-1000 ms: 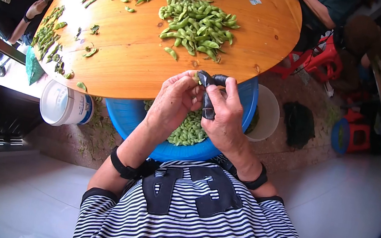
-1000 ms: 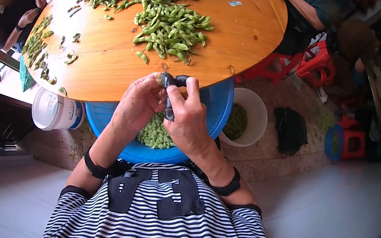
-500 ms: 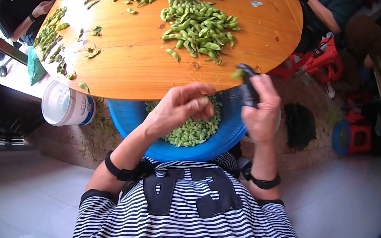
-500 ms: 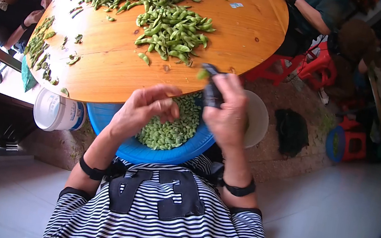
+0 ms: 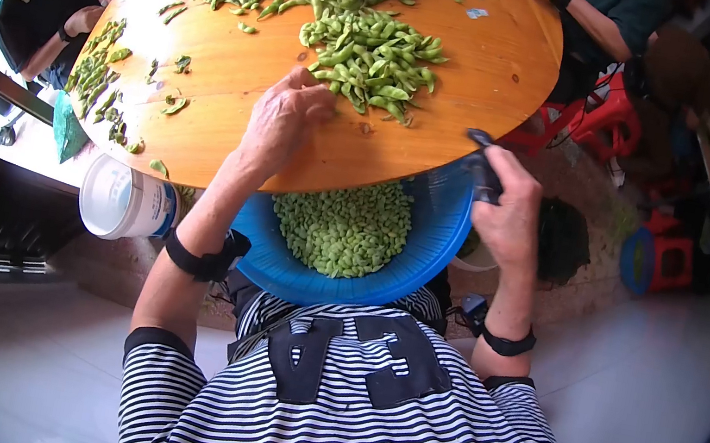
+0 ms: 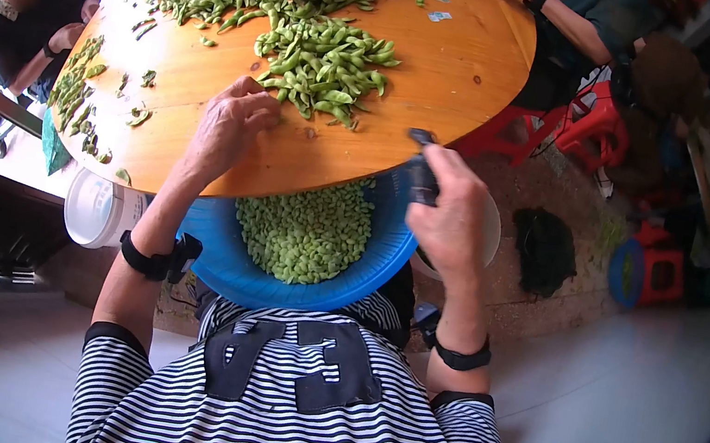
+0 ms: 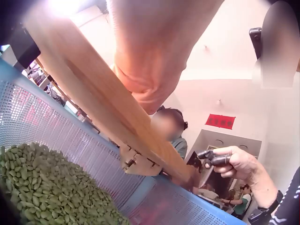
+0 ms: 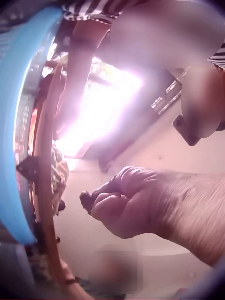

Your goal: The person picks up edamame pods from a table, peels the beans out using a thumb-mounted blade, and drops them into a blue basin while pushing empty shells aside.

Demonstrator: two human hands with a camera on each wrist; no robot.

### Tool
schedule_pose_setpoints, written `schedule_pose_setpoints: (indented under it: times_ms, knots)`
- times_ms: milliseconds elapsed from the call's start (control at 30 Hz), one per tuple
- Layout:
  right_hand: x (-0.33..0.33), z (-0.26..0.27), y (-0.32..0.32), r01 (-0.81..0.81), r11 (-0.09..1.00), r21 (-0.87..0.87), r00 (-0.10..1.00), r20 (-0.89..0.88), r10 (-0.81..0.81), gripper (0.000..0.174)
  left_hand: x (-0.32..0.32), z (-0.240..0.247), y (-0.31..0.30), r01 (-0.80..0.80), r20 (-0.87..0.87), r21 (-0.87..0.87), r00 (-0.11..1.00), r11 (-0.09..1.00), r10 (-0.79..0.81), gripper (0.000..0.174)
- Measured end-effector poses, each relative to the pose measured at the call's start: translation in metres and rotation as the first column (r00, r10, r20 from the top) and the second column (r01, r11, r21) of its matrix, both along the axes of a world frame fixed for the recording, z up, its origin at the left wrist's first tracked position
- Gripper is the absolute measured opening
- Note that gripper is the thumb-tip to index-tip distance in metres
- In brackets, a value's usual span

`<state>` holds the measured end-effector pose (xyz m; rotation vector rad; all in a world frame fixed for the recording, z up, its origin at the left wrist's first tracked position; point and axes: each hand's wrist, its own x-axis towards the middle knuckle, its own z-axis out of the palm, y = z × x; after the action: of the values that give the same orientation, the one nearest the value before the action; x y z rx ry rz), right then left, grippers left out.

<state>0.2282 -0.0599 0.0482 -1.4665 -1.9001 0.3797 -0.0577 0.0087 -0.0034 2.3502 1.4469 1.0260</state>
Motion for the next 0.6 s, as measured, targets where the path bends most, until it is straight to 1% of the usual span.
schedule_pose_setpoints:
  times_ms: [33, 67, 100, 133, 167, 200, 233, 267, 300, 333, 400, 433, 500, 533, 600]
  knots:
    - [-0.011, -0.006, 0.003, -0.051, 0.998, 0.023, 0.995, -0.086, 0.052, 0.034, 0.006, 0.002, -0.004, 0.018, 0.058, -0.032, 0.998, 0.999, -0.016, 0.015]
    - [-0.020, -0.014, 0.006, -0.096, 0.994, 0.050, 0.980, -0.170, 0.104, 0.035, 0.014, 0.005, -0.011, 0.026, 0.058, -0.031, 0.998, 0.999, -0.024, 0.015]
    - [-0.028, -0.020, 0.007, -0.166, 0.982, -0.085, 0.942, -0.310, 0.132, 0.037, 0.024, 0.009, -0.022, 0.120, 0.375, -0.290, 0.927, 0.949, -0.003, 0.011]
    - [-0.034, -0.025, 0.009, -0.253, 0.945, -0.207, 0.884, -0.446, 0.139, 0.039, 0.035, 0.013, -0.033, 0.281, 0.634, -0.485, 0.765, 0.828, 0.111, 0.009]
    - [-0.039, -0.035, 0.012, -0.354, 0.909, -0.219, 0.801, -0.573, 0.174, 0.043, 0.044, 0.019, -0.043, 0.432, 0.797, -0.475, 0.580, 0.766, 0.168, 0.012]
    - [-0.042, -0.033, 0.011, -0.355, 0.909, -0.218, 0.801, -0.573, 0.175, 0.043, 0.048, 0.019, -0.047, 0.431, 0.797, -0.475, 0.580, 0.767, 0.168, 0.012]
    - [-0.045, -0.029, 0.009, -0.436, 0.852, -0.290, 0.678, -0.728, 0.099, 0.043, 0.051, 0.019, -0.050, 0.469, 0.814, -0.498, 0.542, 0.730, 0.207, 0.012]
    - [-0.048, -0.026, 0.007, -0.525, 0.781, -0.337, 0.535, -0.845, -0.005, 0.043, 0.053, 0.018, -0.052, 0.507, 0.827, -0.516, 0.505, 0.690, 0.247, 0.013]
    - [-0.051, -0.024, 0.005, -0.524, 0.782, -0.336, 0.495, -0.868, -0.042, 0.043, 0.056, 0.016, -0.053, 0.492, 0.834, -0.510, 0.483, 0.706, 0.266, 0.013]
    - [-0.050, -0.024, 0.005, -0.522, 0.783, -0.339, 0.497, -0.867, -0.044, 0.043, 0.058, 0.014, -0.054, 0.494, 0.835, -0.509, 0.481, 0.704, 0.266, 0.013]
    - [-0.046, -0.024, 0.005, -0.605, 0.736, -0.302, 0.365, -0.927, -0.080, 0.043, 0.062, 0.013, -0.057, 0.395, 0.822, -0.507, 0.490, 0.766, 0.291, 0.014]
    - [-0.045, -0.025, 0.006, -0.605, 0.736, -0.304, 0.367, -0.927, -0.081, 0.043, 0.066, 0.008, -0.057, 0.396, 0.823, -0.506, 0.489, 0.766, 0.291, 0.014]
    - [-0.045, -0.027, 0.006, -0.607, 0.735, -0.303, 0.347, -0.933, -0.098, 0.043, 0.075, -0.004, -0.057, 0.275, 0.833, -0.395, 0.510, 0.877, 0.215, 0.015]
    - [-0.046, -0.027, 0.006, -0.607, 0.734, -0.303, 0.346, -0.933, -0.099, 0.043, 0.075, -0.006, -0.057, 0.275, 0.832, -0.396, 0.511, 0.876, 0.216, 0.015]
    - [-0.046, -0.028, 0.008, -0.596, 0.731, -0.332, 0.384, -0.917, -0.104, 0.041, 0.076, -0.008, -0.058, 0.215, 0.806, -0.350, 0.565, 0.912, 0.176, 0.015]
